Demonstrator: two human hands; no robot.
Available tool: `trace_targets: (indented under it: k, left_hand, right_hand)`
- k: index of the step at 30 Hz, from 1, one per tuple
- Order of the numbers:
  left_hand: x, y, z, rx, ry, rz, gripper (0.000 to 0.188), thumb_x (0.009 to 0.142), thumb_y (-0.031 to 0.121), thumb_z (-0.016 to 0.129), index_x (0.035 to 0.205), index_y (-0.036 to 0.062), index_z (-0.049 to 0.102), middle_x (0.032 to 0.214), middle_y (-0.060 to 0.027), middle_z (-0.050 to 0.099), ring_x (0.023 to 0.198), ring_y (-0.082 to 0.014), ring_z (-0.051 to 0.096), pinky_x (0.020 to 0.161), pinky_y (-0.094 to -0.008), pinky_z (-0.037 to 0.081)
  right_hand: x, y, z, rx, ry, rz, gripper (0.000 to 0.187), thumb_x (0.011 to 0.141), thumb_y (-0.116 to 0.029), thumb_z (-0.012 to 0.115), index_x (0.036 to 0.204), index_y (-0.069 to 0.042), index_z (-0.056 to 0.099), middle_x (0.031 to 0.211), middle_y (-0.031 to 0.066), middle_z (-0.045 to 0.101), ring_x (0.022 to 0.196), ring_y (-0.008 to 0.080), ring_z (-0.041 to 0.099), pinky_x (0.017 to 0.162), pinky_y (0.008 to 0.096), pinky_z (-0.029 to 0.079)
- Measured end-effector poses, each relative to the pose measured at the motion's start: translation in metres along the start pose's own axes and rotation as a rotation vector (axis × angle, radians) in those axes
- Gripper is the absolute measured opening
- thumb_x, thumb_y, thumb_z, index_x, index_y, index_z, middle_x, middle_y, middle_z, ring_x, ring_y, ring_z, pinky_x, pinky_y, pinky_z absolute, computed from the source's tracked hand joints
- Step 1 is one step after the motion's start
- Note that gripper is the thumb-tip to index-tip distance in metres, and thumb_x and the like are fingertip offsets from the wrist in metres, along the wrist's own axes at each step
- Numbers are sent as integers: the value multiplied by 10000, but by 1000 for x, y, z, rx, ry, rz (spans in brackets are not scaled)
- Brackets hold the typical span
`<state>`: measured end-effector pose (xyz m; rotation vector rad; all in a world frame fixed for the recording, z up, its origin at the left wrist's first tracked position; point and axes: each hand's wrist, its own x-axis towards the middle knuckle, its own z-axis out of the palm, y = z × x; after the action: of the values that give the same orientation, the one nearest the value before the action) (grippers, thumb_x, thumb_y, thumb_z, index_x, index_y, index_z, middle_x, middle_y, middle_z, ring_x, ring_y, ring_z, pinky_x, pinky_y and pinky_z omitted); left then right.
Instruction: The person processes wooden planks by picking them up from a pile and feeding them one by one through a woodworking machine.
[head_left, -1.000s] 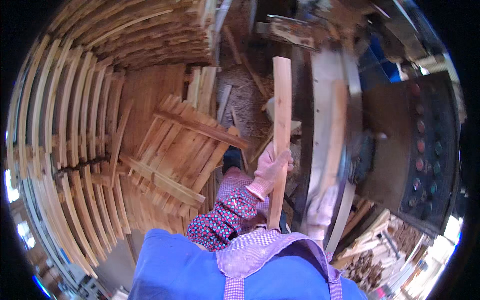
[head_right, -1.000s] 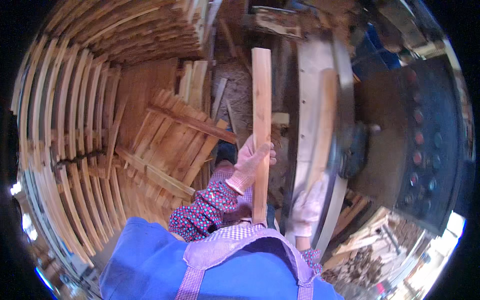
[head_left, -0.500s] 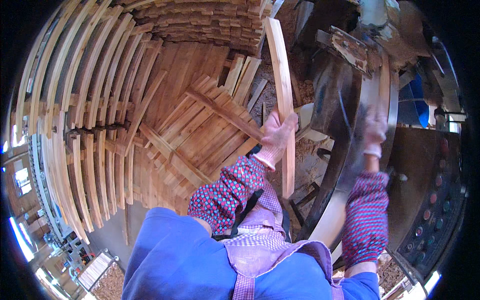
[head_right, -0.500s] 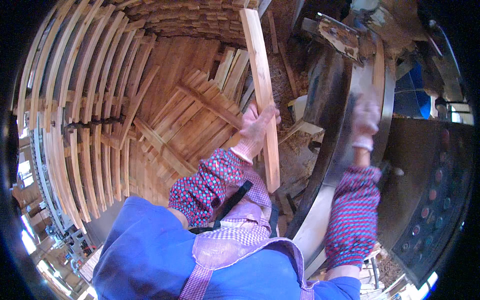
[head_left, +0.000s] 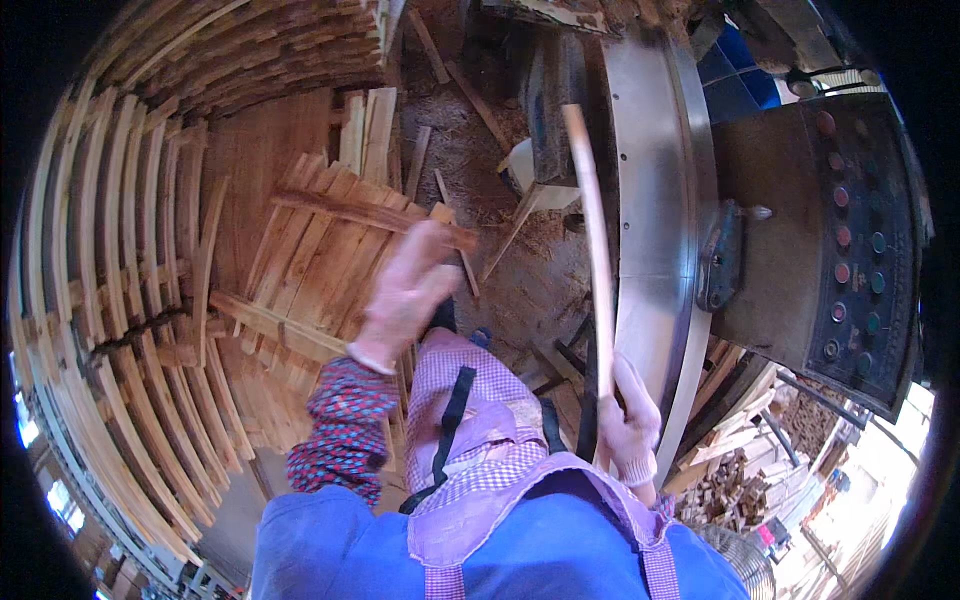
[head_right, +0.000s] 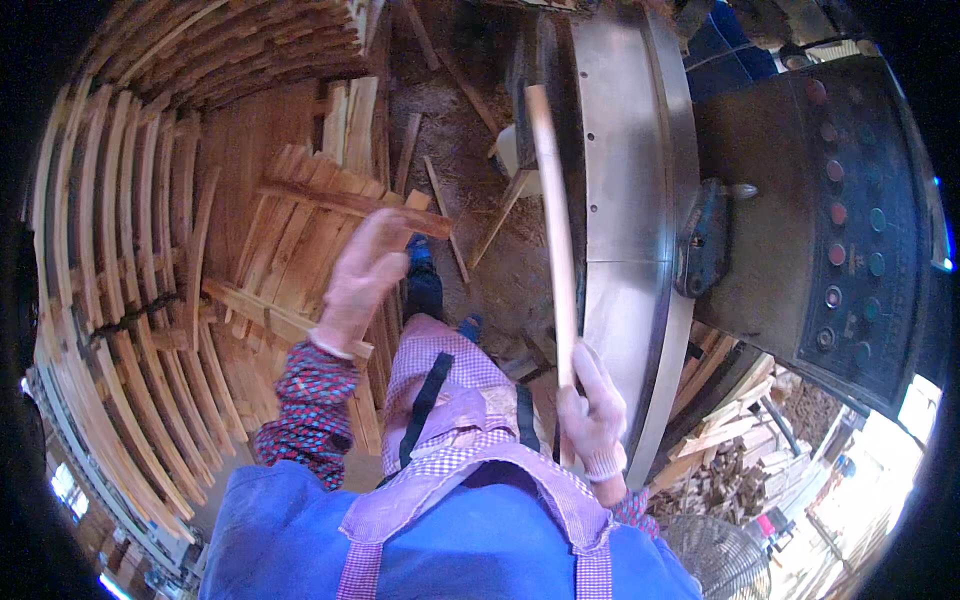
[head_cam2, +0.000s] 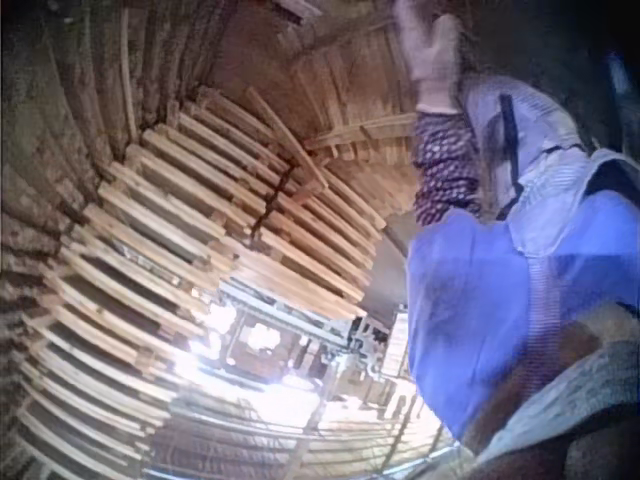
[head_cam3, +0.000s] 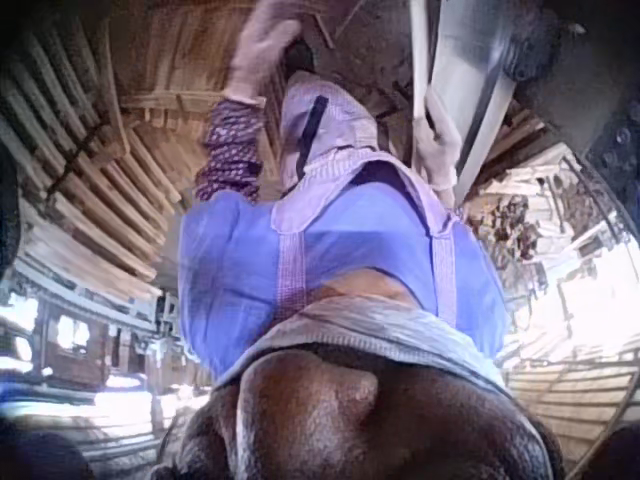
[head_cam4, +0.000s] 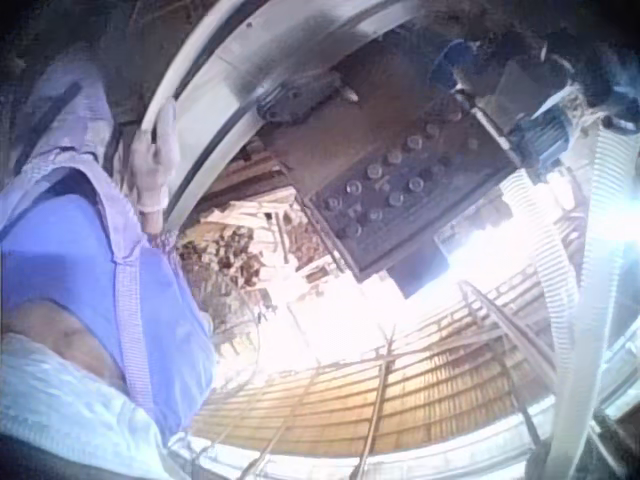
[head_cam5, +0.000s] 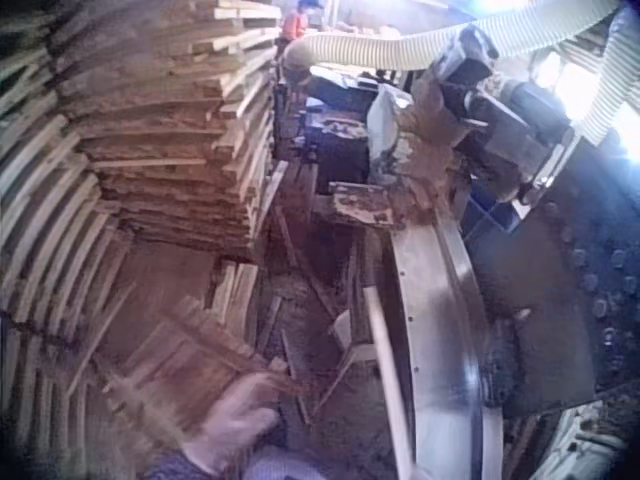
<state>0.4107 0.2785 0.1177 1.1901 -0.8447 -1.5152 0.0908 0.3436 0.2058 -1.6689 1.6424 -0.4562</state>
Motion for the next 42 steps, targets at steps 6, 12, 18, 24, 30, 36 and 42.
trace_targets:
  k: [6,12,18,24,30,36,42]
  left_hand:
    - [-22,-58,-269,1424,607,-466,699,890,344,635,1418,-39,383,1440,-252,432,1347,-380,404,1122,-420,330]
    - [-74,-95,-492,1632,662,-911,575,957,360,531,1423,50,401,1473,-177,388,1313,-349,442,1118,-443,317]
    - [-83,-114,-603,2186,242,-865,494,893,302,614,1277,2,532,1288,-246,553,1164,-420,556,1042,-467,411]
    - [-30,-69,-548,1883,487,-712,513,888,314,634,1227,-62,549,1233,-289,576,1136,-414,574,989,-450,444]
    - [-51,-50,-538,1474,658,-965,529,920,344,614,1222,-84,544,1242,-293,566,1152,-363,561,971,-421,438]
    - [-70,-103,-406,877,661,-655,560,1005,313,528,1392,-74,407,1338,-195,522,1189,-257,501,1018,-344,392]
    - [-11,-150,-290,832,820,-452,633,965,334,577,1418,-64,384,1401,-184,479,1203,-295,489,1027,-367,378]
  right_hand:
    - [-5,43,-1,-514,285,-63,449,833,26,567,1281,55,557,1282,294,567,1188,425,574,976,422,495]
    - [152,83,4,-705,394,-297,399,917,25,517,1314,14,548,1352,284,518,1282,438,484,1088,452,388]
    - [408,92,-43,-746,510,-628,398,959,-152,542,1357,-150,546,1265,171,609,1128,353,606,913,438,517]
    - [494,141,-28,-1107,557,-258,309,919,-188,591,1202,-72,637,1100,163,673,999,305,648,789,403,521]
    - [315,40,211,-19,305,-174,330,933,-91,583,1253,-21,625,1219,110,662,1130,171,617,990,302,465]
    - [243,280,362,123,14,671,521,922,-339,599,1353,-53,538,1209,182,650,1059,253,636,877,325,499]
    - [303,427,456,-363,244,435,537,897,-423,638,1234,-14,551,1131,220,656,1081,444,595,868,436,495]
